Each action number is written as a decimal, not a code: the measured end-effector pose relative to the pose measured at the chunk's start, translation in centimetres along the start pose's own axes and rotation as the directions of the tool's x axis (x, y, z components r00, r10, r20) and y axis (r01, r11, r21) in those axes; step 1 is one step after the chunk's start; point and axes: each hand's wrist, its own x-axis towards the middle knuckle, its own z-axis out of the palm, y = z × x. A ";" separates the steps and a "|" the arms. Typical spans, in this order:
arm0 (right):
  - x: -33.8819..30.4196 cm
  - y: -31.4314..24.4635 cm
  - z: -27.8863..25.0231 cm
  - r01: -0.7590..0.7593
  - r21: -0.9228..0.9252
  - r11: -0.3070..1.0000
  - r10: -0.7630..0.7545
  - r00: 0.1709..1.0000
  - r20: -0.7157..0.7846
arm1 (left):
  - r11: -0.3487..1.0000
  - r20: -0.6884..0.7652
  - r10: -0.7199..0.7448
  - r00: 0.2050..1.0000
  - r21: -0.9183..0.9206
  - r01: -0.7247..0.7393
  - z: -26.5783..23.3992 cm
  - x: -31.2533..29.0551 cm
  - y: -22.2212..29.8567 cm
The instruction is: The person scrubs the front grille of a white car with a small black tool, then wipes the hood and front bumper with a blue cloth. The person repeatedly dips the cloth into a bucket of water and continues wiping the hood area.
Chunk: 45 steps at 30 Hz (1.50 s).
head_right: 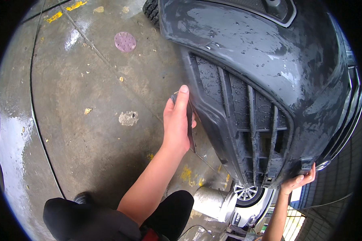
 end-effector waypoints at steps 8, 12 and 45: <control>0.1 -0.3 0.7 -0.006 0.019 1.000 0.007 0.999 -0.052 | 0.951 -0.137 0.304 0.943 0.090 -0.294 0.6 -0.7 -3.3; -0.1 -0.1 0.2 -0.023 0.033 0.999 0.024 0.999 -0.029 | 0.922 -0.121 0.386 0.914 0.056 -0.382 1.1 -2.4 -4.9; 0.6 -1.6 -0.8 -0.074 0.009 0.997 0.074 0.995 -0.071 | 0.833 0.194 0.302 0.933 0.422 -0.358 -0.1 -6.0 -2.5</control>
